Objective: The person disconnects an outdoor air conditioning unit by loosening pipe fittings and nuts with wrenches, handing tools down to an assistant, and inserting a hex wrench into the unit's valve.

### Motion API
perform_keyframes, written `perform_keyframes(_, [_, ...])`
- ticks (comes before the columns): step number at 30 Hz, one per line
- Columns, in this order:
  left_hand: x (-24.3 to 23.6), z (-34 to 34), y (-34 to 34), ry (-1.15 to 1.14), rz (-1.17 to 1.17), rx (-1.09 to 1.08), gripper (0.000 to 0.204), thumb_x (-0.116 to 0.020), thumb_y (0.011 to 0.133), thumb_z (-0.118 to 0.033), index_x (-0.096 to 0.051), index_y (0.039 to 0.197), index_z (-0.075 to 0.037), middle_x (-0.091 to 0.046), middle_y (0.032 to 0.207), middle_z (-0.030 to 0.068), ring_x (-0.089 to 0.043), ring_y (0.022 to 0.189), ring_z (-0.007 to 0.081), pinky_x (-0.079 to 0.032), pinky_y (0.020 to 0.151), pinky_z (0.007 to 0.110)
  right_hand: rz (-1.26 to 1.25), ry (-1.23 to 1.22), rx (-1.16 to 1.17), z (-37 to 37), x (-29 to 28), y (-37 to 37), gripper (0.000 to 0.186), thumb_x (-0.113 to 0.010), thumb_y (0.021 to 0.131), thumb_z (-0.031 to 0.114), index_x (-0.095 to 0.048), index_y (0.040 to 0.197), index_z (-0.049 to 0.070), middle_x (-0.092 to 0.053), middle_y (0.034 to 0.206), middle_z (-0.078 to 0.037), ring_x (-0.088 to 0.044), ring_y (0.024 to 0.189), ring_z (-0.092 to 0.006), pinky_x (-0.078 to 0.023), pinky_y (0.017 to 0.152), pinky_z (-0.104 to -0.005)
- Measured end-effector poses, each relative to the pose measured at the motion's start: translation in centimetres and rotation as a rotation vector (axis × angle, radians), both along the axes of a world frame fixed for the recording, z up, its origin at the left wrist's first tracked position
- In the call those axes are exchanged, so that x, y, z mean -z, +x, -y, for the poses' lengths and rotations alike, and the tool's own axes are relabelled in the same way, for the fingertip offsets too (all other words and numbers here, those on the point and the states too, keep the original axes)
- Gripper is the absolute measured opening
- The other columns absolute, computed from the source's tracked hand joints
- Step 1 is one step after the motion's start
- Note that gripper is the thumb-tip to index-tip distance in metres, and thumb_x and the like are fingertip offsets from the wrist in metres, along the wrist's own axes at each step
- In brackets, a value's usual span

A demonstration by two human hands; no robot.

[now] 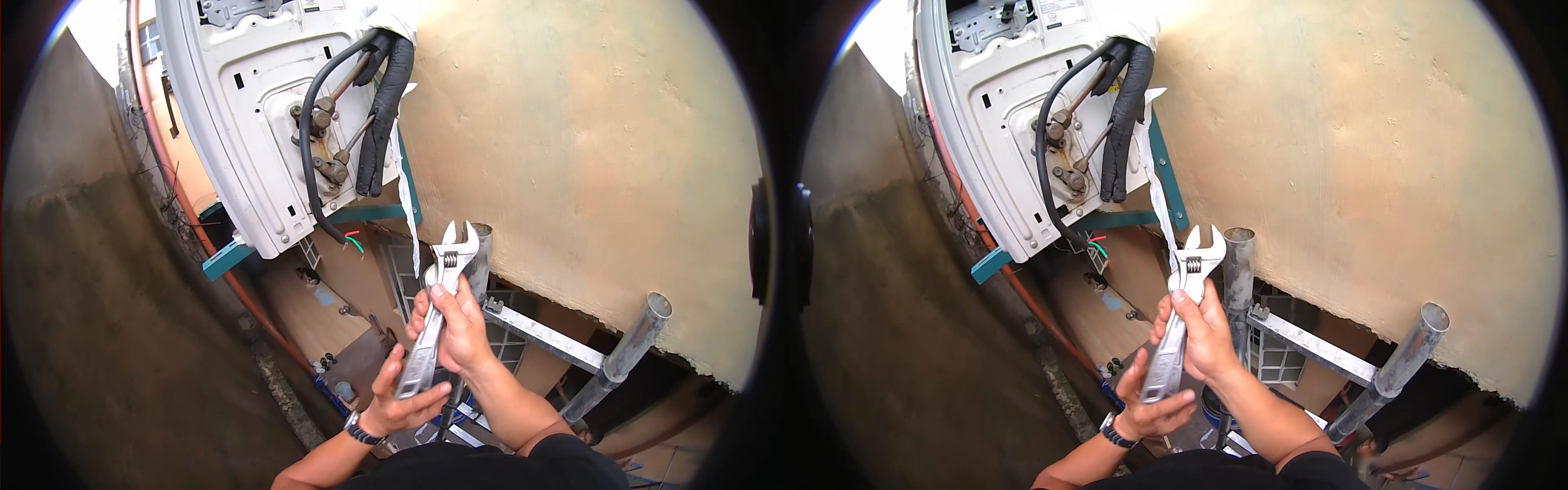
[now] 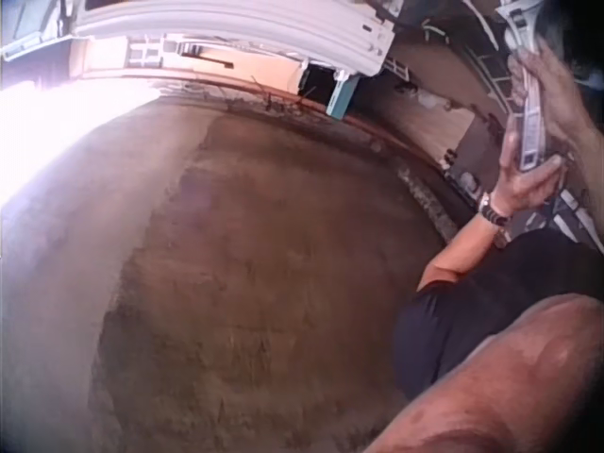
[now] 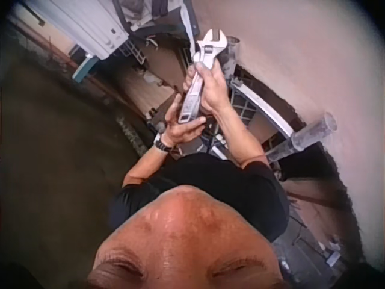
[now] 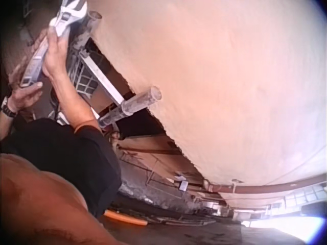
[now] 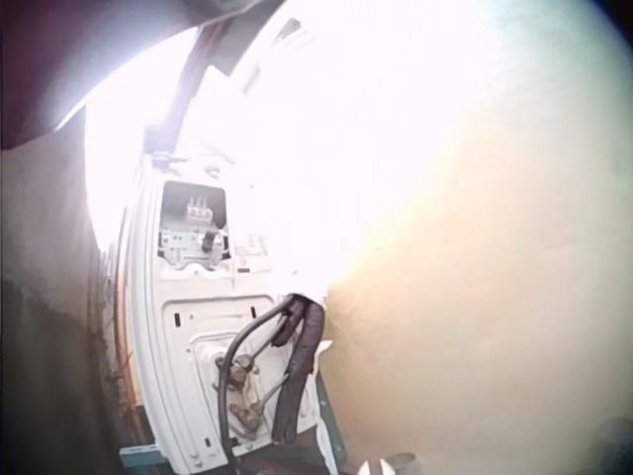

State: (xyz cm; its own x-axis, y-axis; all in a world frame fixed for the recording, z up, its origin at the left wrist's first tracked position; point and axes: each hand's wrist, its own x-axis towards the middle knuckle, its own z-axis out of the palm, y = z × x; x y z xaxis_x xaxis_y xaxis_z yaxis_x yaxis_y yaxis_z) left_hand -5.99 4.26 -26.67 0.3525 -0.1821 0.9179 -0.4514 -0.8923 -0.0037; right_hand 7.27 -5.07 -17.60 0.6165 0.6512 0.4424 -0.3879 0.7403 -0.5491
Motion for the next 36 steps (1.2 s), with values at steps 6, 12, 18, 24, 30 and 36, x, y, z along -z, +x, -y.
perform_keyframes(6, [-3.2,-0.4,-2.7,-0.41,-0.268,0.143,0.054,-0.066,0.096,-0.019,-0.05,0.144,-0.001,-0.047,0.151,0.0234,-0.062,0.124,0.0323,-0.054,0.1,0.043,1.009,-0.574,0.961,3.1,-2.0,2.8,0.032,-0.063,0.1,0.009,-0.047,0.126,-0.002,-0.067,0.096,-0.025,-0.068,0.075,-0.046,-0.054,0.066,-0.0473])
perform_keyframes(12, [-14.0,2.2,5.8,-0.912,-0.382,0.379,0.048,-0.038,0.115,-0.029,-0.039,0.151,0.003,-0.057,0.135,0.0144,-0.053,0.127,0.0181,-0.045,0.109,0.033,1.374,-0.614,1.143,2.6,-6.5,-0.4,0.038,-0.055,0.102,0.009,-0.046,0.137,-0.005,-0.062,0.112,-0.026,-0.068,0.092,-0.0452,-0.057,0.077,-0.0499])
perform_keyframes(18, [-17.4,2.4,7.8,-1.03,-0.396,0.558,0.051,-0.032,0.116,-0.034,-0.044,0.146,0.005,-0.063,0.133,0.0166,-0.059,0.124,0.0205,-0.045,0.111,0.035,1.579,-0.59,1.21,3.4,-9.0,0.9,0.041,-0.045,0.106,0.012,-0.042,0.14,-0.011,-0.056,0.117,-0.028,-0.064,0.1,-0.0427,-0.056,0.082,-0.0498])
perform_keyframes(24, [-18.1,1.4,8.5,-1.124,-0.255,0.558,0.051,-0.031,0.116,-0.029,-0.037,0.152,0.007,-0.061,0.14,0.0212,-0.06,0.126,0.026,-0.048,0.11,0.039,1.594,-0.627,1.01,5.3,-9.0,0.3,0.059,-0.067,0.094,0.017,-0.04,0.139,-0.01,-0.056,0.115,-0.028,-0.065,0.096,-0.0448,-0.056,0.074,-0.0521])
perform_keyframes(30, [-19.4,1.0,8.0,-1.161,-0.253,0.522,0.037,-0.035,0.115,-0.024,-0.044,0.142,0.0,-0.058,0.107,0.0073,-0.058,0.094,0.016,-0.053,0.082,0.035,1.414,-0.683,0.656,8.3,-10.6,-0.3,0.055,-0.067,0.093,0.012,-0.038,0.135,-0.009,-0.062,0.11,-0.033,-0.068,0.088,-0.0505,-0.055,0.072,-0.0536])
perform_keyframes(36, [-21.2,2.5,7.1,-1.436,-0.139,0.722,0.027,-0.045,0.113,-0.036,-0.05,0.122,-0.011,-0.048,0.098,0.0024,-0.044,0.081,0.0124,-0.044,0.071,0.032,1.39,-0.628,0.784,9.4,-12.1,1.2,0.039,-0.056,0.093,-0.002,-0.041,0.128,-0.007,-0.066,0.089,-0.027,-0.068,0.087,-0.0492,-0.054,0.073,-0.0522])
